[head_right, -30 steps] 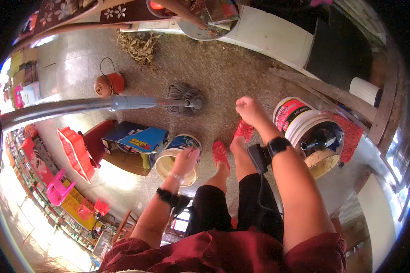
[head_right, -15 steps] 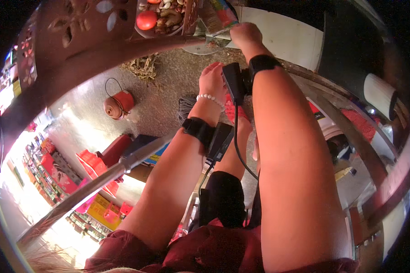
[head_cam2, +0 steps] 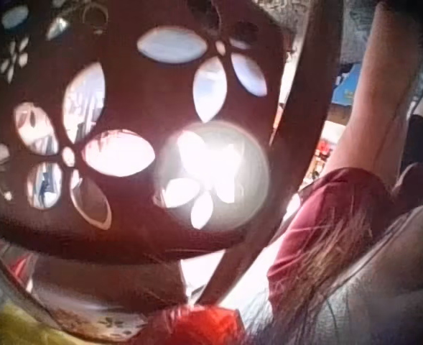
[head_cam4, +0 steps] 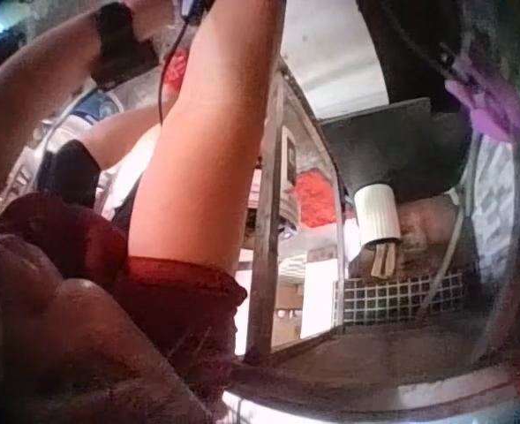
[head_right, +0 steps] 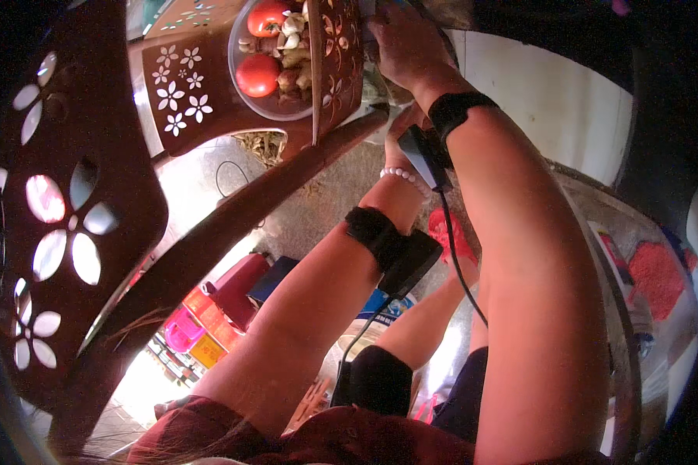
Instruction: Handling and organizing various food items like tomatoes, mushrooms, and other ingredients into containers.
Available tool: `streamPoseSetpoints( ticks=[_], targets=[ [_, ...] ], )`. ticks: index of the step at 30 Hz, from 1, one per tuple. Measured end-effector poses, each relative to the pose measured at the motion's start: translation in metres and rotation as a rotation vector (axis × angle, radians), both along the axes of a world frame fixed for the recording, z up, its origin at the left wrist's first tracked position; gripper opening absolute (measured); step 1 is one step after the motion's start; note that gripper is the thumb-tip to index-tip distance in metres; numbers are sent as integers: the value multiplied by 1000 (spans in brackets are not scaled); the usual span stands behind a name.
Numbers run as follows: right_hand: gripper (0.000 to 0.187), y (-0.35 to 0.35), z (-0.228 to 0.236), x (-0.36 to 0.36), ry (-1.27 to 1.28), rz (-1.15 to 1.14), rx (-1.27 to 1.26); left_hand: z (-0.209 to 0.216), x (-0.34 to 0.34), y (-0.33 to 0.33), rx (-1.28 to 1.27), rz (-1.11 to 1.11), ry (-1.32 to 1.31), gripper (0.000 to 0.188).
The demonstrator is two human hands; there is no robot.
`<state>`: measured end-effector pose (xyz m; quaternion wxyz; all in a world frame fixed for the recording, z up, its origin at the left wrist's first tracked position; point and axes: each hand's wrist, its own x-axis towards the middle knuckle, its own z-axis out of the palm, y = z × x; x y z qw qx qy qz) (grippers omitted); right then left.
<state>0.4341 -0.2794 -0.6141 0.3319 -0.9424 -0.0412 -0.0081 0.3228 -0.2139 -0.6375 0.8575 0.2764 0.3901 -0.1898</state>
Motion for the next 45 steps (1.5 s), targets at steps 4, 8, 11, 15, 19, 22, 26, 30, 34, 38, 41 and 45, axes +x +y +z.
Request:
streamPoseSetpoints(
  ticks=[4, 8, 11, 15, 19, 22, 26, 30, 34, 38, 41, 45],
  targets=[
    [35, -10, -8, 15, -308, 125, -318, -4, 10, -6, 24, 51, 68, 20],
    [26, -14, -40, 29, -656, -28, -412, 1, 16, -16, 37, -8, 30, 21],
    [24, -16, -21, 27, -370, 65, -272, 21, 23, -6, 242, -145, 185, 30],
    [21, -21, -53, 33, -268, 22, -153, 32, 29, -13, 550, -288, 304, 34],
    [24, -25, -55, 58, -40, -146, 136, 39, 29, -18, 895, -440, 208, 20],
    [19, -36, -66, 77, -69, -305, 398, 44, 19, -15, 1369, -727, -204, 19],
    [17, -36, -27, 91, 28, -513, 228, 48, 32, -14, 1778, -620, -799, 42],
    [19, -52, -60, 96, -43, -271, 166, 9, 53, -23, 1857, -749, -755, 64],
    [20, -25, -57, 73, 159, -161, 181, -20, 71, -15, 1843, -840, -537, 74],
    [19, -20, -77, 71, 460, -264, 417, -36, 81, -21, 1912, -703, -680, 69],
    [18, -12, -64, 70, 377, -207, 287, -46, 85, -9, 1927, -765, -655, 69],
    [22, -12, -57, 69, 311, -207, 220, -52, 88, -4, 1927, -816, -651, 69]
  ],
)
